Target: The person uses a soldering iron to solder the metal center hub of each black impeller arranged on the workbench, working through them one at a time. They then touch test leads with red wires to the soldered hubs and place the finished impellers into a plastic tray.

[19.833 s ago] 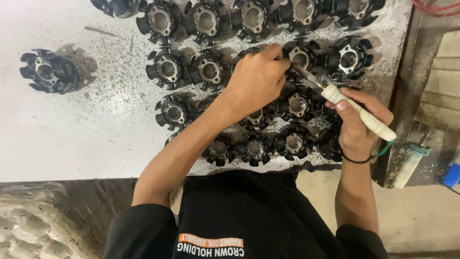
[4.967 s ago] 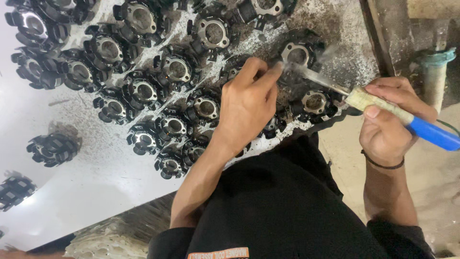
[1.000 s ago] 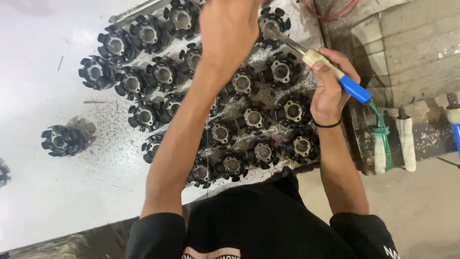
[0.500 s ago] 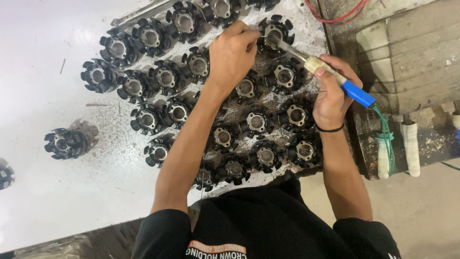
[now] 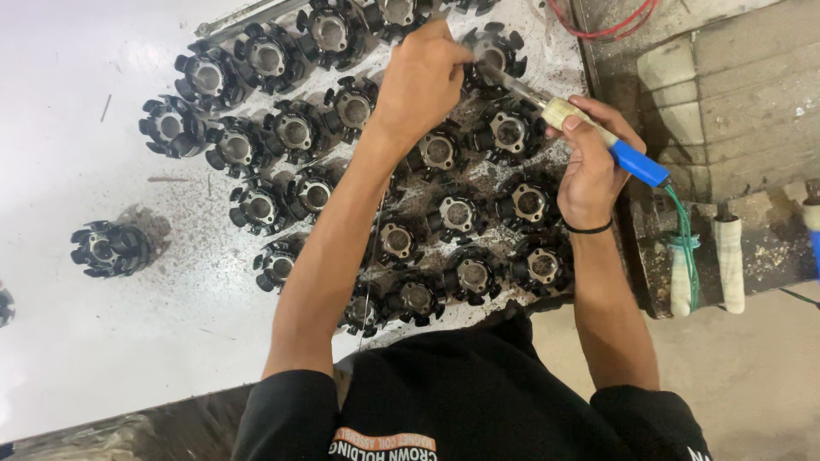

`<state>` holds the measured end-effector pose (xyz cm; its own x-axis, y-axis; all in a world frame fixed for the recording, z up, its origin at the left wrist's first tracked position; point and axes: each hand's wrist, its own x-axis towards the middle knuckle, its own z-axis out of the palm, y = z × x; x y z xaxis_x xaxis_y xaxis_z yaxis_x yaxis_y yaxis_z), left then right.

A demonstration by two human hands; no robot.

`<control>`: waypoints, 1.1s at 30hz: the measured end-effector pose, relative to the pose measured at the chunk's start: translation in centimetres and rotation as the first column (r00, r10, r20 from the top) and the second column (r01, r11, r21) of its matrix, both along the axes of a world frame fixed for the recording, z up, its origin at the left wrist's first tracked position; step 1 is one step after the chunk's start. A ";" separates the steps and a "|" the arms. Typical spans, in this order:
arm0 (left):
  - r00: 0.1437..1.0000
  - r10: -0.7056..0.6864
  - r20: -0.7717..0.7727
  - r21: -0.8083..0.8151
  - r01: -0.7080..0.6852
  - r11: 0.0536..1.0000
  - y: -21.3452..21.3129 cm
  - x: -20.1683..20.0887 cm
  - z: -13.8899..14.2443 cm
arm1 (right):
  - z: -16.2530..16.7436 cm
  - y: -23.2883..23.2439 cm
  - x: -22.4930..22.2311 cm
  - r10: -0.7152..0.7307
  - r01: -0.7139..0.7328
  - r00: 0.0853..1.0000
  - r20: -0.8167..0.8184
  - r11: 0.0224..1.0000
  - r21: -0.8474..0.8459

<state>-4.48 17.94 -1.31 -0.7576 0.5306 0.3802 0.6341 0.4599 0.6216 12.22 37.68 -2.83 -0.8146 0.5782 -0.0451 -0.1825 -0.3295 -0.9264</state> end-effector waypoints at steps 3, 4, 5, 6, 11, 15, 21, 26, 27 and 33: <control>1.000 0.000 0.009 0.019 0.000 1.000 0.3 -0.3 -0.3 | 0.1 0.0 0.1 0.015 -0.015 1.000 -0.017 1.000 0.001; 1.000 0.011 0.017 0.015 -0.012 1.000 0.5 -0.4 -0.5 | 0.1 0.0 0.1 0.014 -0.014 0.999 -0.030 1.000 -0.007; 0.999 0.022 0.025 0.012 -0.022 1.000 0.6 -0.4 -0.6 | 0.1 0.0 0.1 0.013 -0.014 0.999 -0.042 1.000 -0.016; 0.999 0.031 0.035 0.008 -0.031 0.999 0.7 -0.3 -0.6 | 0.1 0.0 0.1 0.004 -0.004 0.999 -0.048 1.000 -0.010; 0.998 0.046 -0.041 -0.114 -0.050 0.992 1.0 0.3 -0.5 | 0.0 0.0 0.1 0.012 -0.013 0.996 -0.086 1.000 -0.007; 0.998 0.034 -0.048 -0.094 -0.039 0.995 0.9 0.5 -0.2 | 0.0 0.0 0.0 -0.018 0.017 0.995 -0.096 1.000 -0.010; 0.996 0.036 -0.077 -0.029 -0.039 0.999 0.4 0.7 -1.1 | -0.1 0.2 0.1 0.030 -0.030 0.997 -0.069 1.000 -0.008; 0.991 0.024 -0.129 -0.156 -0.044 0.987 1.2 -0.1 -0.7 | 0.1 0.2 -0.1 0.051 -0.051 0.996 -0.074 0.999 0.007; 0.987 0.021 -0.160 -0.185 -0.050 0.981 1.2 0.1 -0.2 | 0.4 0.2 0.0 0.027 -0.028 0.996 -0.084 1.000 -0.006; 0.997 0.031 -0.065 0.050 -0.028 0.998 0.2 2.3 6.7 | 3.3 0.9 -0.4 -0.010 0.024 0.977 -0.213 0.998 0.062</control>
<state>-2.17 18.19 5.34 -0.7449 0.4878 0.4551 0.6612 0.4487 0.6013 11.85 38.56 0.51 -0.7916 0.5881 0.1656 -0.3825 -0.2657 -0.8850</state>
